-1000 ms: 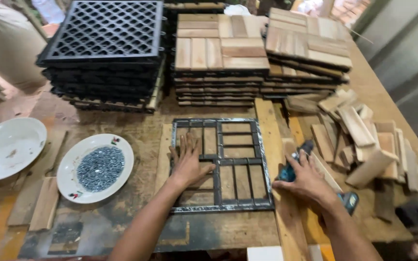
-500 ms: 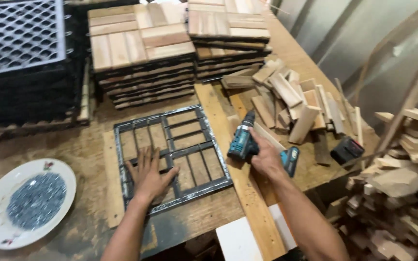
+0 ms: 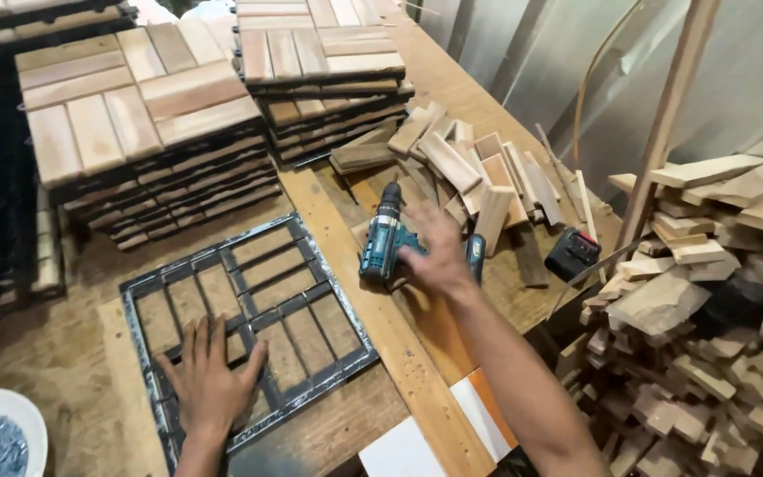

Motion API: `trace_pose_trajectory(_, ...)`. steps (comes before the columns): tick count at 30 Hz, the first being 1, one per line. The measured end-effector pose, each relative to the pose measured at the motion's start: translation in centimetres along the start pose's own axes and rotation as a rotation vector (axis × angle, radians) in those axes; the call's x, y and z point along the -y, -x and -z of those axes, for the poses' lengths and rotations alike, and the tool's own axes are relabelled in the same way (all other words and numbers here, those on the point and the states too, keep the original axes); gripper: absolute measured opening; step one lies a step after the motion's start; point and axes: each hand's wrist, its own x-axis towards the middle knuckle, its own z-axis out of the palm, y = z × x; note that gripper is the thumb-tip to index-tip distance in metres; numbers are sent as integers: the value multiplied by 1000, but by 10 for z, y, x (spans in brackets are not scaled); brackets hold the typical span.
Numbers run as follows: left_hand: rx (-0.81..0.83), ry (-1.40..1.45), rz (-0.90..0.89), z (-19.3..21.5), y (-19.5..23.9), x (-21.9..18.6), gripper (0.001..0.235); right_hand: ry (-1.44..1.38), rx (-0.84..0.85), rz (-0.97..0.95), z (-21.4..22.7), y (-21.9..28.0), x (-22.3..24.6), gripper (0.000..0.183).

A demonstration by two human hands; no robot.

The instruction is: Assembling a wooden floor tile by placing slats into a plastic grid and fastening them with screws using a power drill.

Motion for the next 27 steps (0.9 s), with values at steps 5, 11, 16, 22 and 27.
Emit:
trace_pose_trajectory(5,-117,22,-24,-18,-2,5,97,188,-411,-461,58,-20,-27,63)
trace_pose_trajectory(11,-292,-15,-71,-17,2,-1,86,-192,-516,-58,83,-20,-82,64)
trace_pose_trajectory(16,-519,19,-115,-16,7,-6,72,-913,-252,102,74,6,19,43)
trace_pose_trajectory(22,-569,111,-129,-13,9,-4,72,-698,393,98,-33,13,93,48)
trace_pose_trajectory(27,-428,194,-115,-15,9,0,55,353,745,216,-116,3,102,70)
